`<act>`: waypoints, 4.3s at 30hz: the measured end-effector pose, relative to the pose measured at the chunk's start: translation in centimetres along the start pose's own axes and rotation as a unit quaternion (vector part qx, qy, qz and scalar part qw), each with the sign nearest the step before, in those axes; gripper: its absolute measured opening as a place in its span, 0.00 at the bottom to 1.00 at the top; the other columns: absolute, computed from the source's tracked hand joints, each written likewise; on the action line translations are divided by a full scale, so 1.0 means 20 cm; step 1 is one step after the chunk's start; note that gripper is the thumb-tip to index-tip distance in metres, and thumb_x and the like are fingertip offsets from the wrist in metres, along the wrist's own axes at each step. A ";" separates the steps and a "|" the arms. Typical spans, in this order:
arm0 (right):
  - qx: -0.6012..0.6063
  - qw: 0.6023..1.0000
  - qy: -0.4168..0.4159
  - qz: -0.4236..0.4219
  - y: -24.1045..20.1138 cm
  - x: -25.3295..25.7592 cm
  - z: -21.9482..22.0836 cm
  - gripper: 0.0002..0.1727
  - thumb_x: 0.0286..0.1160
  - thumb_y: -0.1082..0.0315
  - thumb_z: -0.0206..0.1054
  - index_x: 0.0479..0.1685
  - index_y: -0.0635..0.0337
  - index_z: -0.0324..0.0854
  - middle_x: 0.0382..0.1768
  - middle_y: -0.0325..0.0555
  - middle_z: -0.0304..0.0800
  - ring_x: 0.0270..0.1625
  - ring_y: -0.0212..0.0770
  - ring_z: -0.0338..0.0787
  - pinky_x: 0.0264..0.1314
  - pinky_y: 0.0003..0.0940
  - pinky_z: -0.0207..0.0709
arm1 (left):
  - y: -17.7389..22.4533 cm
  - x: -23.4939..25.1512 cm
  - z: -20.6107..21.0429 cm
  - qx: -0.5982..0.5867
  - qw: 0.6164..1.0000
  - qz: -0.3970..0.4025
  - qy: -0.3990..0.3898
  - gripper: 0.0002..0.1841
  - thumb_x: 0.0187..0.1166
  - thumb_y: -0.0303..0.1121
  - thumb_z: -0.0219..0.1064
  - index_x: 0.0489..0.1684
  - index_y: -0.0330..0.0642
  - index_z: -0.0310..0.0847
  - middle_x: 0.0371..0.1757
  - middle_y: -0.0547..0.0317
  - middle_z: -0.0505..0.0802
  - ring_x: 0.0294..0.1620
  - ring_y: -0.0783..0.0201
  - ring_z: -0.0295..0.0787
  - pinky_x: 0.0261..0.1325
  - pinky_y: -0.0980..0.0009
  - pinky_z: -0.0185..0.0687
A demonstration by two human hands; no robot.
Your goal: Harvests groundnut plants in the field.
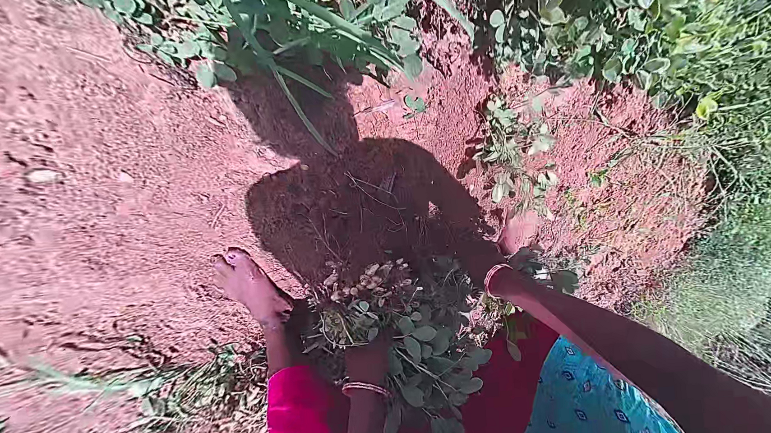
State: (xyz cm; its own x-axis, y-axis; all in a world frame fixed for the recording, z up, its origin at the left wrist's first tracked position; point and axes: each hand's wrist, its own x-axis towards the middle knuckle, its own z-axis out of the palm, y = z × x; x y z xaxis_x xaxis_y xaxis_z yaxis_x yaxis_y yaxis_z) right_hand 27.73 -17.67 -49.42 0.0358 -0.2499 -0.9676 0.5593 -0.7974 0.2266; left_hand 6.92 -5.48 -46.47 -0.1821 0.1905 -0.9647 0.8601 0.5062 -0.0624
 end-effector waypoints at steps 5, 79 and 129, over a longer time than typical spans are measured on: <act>0.065 0.932 0.354 0.035 0.32 0.43 -0.51 0.34 0.82 0.74 0.61 0.90 0.55 0.64 0.84 0.70 0.70 0.84 0.74 0.72 0.76 0.74 0.69 | -0.02 0.01 0.00 0.031 0.999 -0.004 0.008 0.34 0.70 0.28 0.79 0.76 0.24 0.70 0.69 0.33 0.85 0.72 0.48 0.81 0.77 0.52 0.72; -0.196 0.946 0.251 -0.052 -1.78 -0.34 -1.58 0.19 0.84 0.66 0.62 0.66 0.70 0.80 0.65 0.70 0.86 0.70 0.68 0.85 0.67 0.69 0.78 | 0.80 0.07 -0.96 -0.439 0.891 -0.072 0.091 0.29 0.73 0.22 0.74 0.74 0.22 0.68 0.66 0.35 0.84 0.66 0.58 0.82 0.72 0.63 0.75; -0.008 0.982 0.042 -0.187 -1.57 -1.23 -1.32 0.27 0.85 0.62 0.65 0.73 0.76 0.76 0.71 0.71 0.82 0.76 0.63 0.82 0.80 0.58 0.71 | 1.13 -0.20 -1.23 -0.345 0.922 -0.062 0.165 0.39 0.73 0.29 0.78 0.83 0.26 0.61 0.74 0.29 0.80 0.76 0.42 0.78 0.80 0.46 0.70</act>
State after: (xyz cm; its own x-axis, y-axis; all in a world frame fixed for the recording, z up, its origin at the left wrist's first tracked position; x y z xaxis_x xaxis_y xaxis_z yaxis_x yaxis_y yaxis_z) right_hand 31.06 28.03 -35.66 -0.1069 0.1042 -0.9888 0.5592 -0.8160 -0.1465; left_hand 15.38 25.77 -37.66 -0.4922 0.2834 -0.8230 0.3351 0.9343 0.1214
